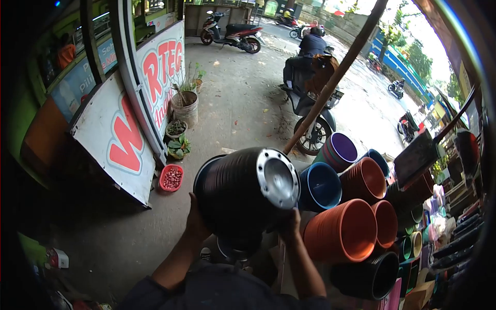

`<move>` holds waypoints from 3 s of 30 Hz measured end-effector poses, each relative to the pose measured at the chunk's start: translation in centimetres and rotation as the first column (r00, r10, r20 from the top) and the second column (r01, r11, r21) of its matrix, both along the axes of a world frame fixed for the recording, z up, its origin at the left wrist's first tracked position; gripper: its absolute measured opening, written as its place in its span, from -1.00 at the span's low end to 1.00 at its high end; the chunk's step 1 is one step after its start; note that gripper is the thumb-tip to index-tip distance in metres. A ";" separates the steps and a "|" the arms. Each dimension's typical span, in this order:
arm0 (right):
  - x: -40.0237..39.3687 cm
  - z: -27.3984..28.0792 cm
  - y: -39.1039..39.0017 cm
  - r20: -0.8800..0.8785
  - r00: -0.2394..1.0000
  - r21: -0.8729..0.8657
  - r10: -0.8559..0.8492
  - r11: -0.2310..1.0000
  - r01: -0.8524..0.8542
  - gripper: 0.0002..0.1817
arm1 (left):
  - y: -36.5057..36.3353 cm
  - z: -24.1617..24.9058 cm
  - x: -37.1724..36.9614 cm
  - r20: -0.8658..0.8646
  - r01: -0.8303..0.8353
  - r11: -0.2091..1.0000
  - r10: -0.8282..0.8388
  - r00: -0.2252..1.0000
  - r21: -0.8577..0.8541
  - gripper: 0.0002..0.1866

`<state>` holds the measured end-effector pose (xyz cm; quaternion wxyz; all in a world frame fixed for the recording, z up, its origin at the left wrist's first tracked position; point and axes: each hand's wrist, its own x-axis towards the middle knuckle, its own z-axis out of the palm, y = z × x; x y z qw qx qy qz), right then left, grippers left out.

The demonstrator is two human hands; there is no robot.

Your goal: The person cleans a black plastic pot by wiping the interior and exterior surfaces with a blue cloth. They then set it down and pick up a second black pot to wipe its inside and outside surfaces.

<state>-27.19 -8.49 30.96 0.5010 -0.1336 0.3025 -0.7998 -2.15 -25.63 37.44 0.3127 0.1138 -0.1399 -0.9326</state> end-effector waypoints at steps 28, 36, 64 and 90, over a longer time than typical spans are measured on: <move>2.7 -1.8 5.0 -0.028 0.984 0.321 -0.176 0.931 0.175 -0.44 | 1.9 -0.1 -0.4 0.208 0.058 0.997 -0.066 0.976 0.043 -0.36; 11.0 5.6 1.7 -0.949 -0.280 -0.136 0.142 0.619 0.773 -0.26 | 3.9 0.3 -2.7 0.433 0.155 0.988 -0.144 0.890 0.008 -0.47; 7.3 8.3 14.9 -0.894 0.443 0.236 0.069 0.912 0.335 -0.40 | 2.8 -3.5 -2.5 0.324 0.445 0.895 -0.409 0.853 -0.042 -0.42; 15.4 7.7 15.9 0.372 0.729 -0.048 -0.574 0.773 0.633 -0.28 | 1.2 -5.7 0.5 0.482 0.445 0.886 -0.334 0.810 -0.135 -0.52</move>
